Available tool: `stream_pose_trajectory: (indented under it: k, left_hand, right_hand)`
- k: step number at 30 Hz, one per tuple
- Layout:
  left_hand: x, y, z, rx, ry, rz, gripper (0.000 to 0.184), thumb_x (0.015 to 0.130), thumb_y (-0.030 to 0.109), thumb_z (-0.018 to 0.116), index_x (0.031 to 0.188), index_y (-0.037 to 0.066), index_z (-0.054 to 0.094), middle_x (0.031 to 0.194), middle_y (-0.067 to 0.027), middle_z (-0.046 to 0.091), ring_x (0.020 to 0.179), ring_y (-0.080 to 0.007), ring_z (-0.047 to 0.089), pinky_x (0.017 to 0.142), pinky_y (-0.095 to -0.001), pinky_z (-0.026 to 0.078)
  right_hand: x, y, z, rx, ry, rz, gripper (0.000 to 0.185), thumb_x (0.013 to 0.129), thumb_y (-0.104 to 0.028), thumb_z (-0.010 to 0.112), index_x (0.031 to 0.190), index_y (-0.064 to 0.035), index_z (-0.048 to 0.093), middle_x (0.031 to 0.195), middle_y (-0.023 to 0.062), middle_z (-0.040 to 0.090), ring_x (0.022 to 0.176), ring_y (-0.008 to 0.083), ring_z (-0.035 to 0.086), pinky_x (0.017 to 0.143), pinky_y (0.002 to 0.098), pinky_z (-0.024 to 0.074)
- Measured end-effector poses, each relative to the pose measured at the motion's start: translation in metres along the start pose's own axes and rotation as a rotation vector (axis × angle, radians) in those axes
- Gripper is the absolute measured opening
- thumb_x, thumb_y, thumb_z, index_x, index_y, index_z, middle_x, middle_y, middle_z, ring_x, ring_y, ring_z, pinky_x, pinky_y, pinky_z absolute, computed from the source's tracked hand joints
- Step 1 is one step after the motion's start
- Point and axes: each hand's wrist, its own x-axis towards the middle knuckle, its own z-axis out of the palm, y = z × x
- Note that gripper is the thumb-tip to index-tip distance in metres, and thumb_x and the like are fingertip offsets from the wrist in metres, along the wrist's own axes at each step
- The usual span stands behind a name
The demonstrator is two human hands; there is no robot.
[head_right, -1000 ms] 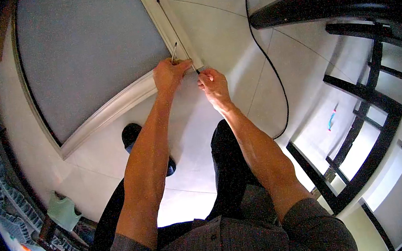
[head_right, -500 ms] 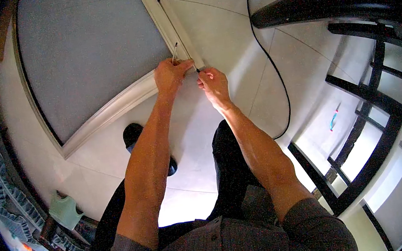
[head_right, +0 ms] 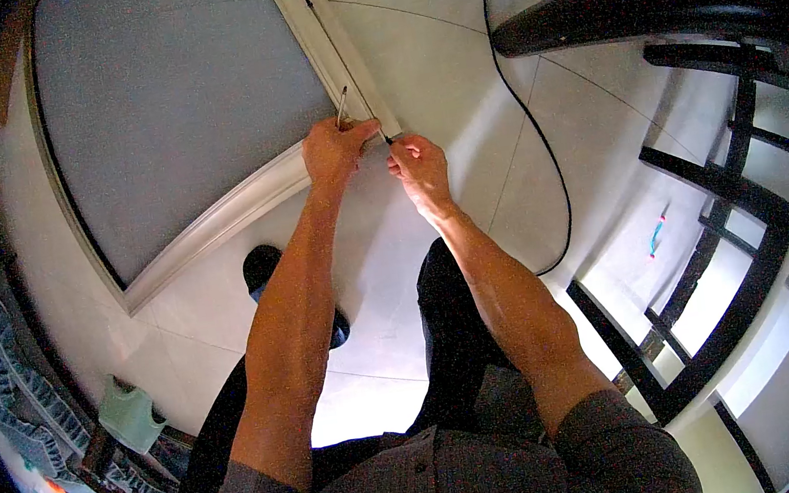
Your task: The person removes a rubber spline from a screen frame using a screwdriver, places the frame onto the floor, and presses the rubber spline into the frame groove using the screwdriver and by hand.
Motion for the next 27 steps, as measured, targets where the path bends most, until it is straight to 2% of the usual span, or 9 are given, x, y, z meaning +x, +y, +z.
stream_pose_trajectory:
  k: [16,19,21,27]
  left_hand:
    - [-0.001,0.001,0.001,-0.027,0.02,0.01,0.044,0.07,0.044,0.081,0.066,0.003,0.067,0.051,-0.0059,0.059,0.041,-0.0161,0.057,0.043,-0.0335,0.047]
    - [0.001,-0.003,0.003,-0.039,0.015,0.009,0.045,0.07,0.045,0.081,0.066,0.003,0.067,0.051,-0.0058,0.059,0.041,-0.016,0.057,0.043,-0.0333,0.047]
    - [0.001,-0.005,0.003,-0.047,0.017,0.023,0.045,0.07,0.045,0.081,0.066,0.003,0.067,0.05,-0.0057,0.059,0.041,-0.0159,0.057,0.043,-0.033,0.047]
    - [0.0,-0.001,0.0,-0.006,-0.014,0.007,0.043,0.073,0.045,0.079,0.067,0.004,0.068,0.05,-0.0053,0.059,0.041,-0.0154,0.057,0.043,-0.0317,0.045]
  right_hand:
    - [0.0,0.001,0.003,0.033,-0.017,0.012,0.018,0.095,-0.016,0.06,0.09,0.0019,0.061,0.076,0.0067,0.062,0.064,0.0116,0.056,0.058,0.0256,0.0471]
    - [0.003,0.001,0.003,0.01,-0.026,0.024,0.019,0.093,-0.019,0.061,0.093,0.0002,0.062,0.078,0.006,0.062,0.067,0.0126,0.057,0.062,0.0265,0.0493]
    - [0.004,-0.002,0.006,-0.01,-0.05,-0.014,0.022,0.095,-0.02,0.06,0.092,0.0023,0.06,0.076,0.0064,0.061,0.063,0.0117,0.056,0.058,0.0253,0.047]
    - [-0.013,-0.006,-0.005,-0.087,-0.017,0.012,0.021,0.094,-0.02,0.061,0.09,0.0009,0.061,0.076,0.0061,0.062,0.064,0.0122,0.057,0.057,0.0253,0.0471]
